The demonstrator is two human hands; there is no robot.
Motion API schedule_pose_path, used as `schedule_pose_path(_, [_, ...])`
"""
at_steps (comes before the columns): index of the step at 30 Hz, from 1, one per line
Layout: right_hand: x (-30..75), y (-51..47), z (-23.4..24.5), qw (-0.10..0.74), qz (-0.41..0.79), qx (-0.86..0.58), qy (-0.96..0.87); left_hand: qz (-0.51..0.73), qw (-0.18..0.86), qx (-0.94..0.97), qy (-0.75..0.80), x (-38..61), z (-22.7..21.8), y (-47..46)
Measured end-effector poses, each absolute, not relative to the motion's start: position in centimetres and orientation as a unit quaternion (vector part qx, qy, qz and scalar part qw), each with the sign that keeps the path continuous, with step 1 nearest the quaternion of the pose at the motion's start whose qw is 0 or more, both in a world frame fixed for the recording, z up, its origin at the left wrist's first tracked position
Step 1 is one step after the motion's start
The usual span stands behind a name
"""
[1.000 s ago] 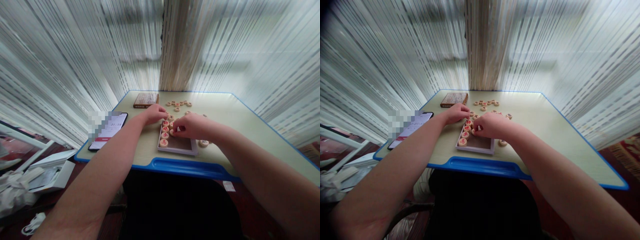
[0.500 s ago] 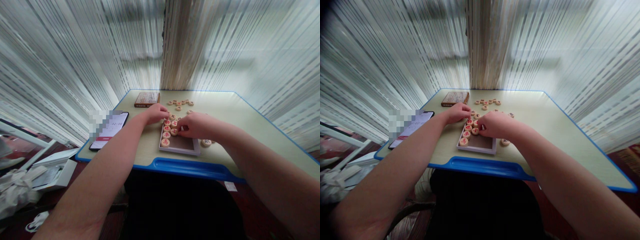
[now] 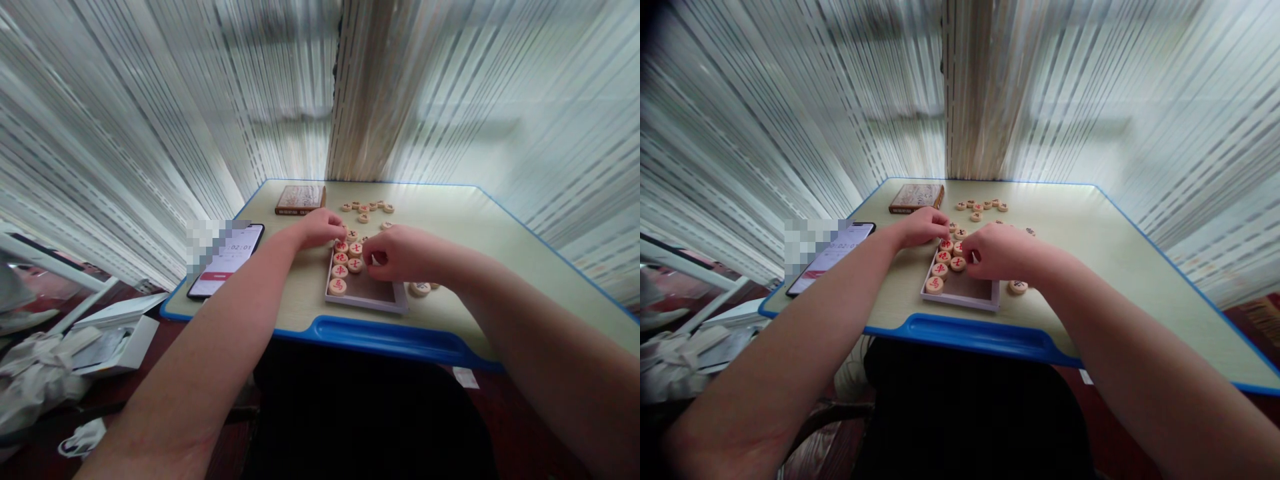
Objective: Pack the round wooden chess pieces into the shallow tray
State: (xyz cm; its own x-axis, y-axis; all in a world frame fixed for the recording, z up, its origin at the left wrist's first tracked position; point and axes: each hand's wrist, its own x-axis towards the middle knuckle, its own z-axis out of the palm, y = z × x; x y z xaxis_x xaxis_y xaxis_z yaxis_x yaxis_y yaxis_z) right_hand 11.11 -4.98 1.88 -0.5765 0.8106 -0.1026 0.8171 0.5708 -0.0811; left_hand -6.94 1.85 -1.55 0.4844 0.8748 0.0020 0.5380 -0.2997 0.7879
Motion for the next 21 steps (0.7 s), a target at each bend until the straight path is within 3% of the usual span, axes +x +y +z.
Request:
schedule_pose_path(11, [11.4, -4.3, 1.1, -0.094, -0.001, 0.455, 0.886, 0.211, 0.376, 0.783, 0.448, -7.2, -1.9, 2.5])
schedule_pose_path(13, [11.5, -4.0, 0.7, -0.149, 0.016, 0.475, 0.867, 0.219, 0.339, 0.798, 0.448, -7.1, -2.0, 2.5])
schedule_pose_path(18, [12.0, -3.3, 1.3, -0.392, 0.007, 0.514, 0.763, 0.319, 0.185, 0.837, 0.405, -5.9, -1.1, 1.2])
schedule_pose_path(21, [13.1, -3.2, 2.8, -0.453, -0.041, 0.553, 0.698, 0.409, 0.172, 0.827, 0.345, -5.0, 0.4, -0.1])
